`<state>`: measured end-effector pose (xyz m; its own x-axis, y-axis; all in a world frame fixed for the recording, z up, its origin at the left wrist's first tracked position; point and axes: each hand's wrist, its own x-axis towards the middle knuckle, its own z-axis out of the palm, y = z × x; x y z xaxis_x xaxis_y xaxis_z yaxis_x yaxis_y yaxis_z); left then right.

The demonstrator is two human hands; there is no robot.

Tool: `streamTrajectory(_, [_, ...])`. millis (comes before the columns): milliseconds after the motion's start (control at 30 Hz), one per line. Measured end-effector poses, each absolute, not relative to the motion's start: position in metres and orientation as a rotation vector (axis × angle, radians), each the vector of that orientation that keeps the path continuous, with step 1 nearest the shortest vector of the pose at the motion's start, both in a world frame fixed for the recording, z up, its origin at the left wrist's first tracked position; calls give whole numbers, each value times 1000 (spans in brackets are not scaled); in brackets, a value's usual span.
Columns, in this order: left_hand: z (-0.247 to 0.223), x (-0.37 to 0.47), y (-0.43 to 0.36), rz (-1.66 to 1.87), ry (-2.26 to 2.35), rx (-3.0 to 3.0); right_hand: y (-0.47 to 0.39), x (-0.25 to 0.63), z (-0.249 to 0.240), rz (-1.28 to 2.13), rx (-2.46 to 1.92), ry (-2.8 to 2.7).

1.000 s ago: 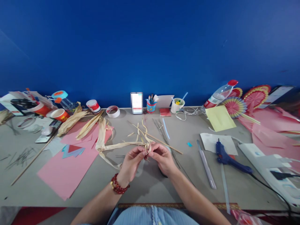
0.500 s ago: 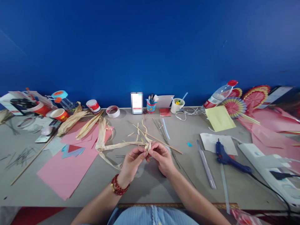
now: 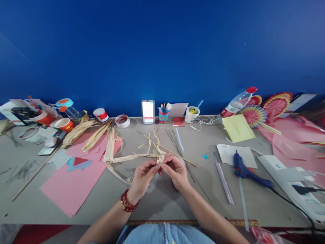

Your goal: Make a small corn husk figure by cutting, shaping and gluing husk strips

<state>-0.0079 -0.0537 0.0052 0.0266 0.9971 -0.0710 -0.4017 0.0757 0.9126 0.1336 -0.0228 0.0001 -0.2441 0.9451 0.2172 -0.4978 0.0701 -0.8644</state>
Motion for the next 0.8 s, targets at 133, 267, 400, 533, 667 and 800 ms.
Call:
streamTrajectory(133, [4,-9,-55,1325,908,910,-22,135,-3,1437,-584,-1137])
streamTrajectory(267, [3,-10,-55,1338,904,958,-21,136,-6,1353,-593,-1203])
streamTrajectory(400, [4,-9,-54,1316,981,954,-22,134,-4,1386,-592,-1203])
streamTrajectory(533, [2,-8,-53,1335,970,927,-23,132,-1,1418,-599,-1174])
streamTrajectory(667, [1,-8,-53,1350,947,928,-23,135,2,1357,-628,-1215])
streamTrajectory(800, [2,-8,-52,1362,949,946,-22,140,6,1323,-650,-1260])
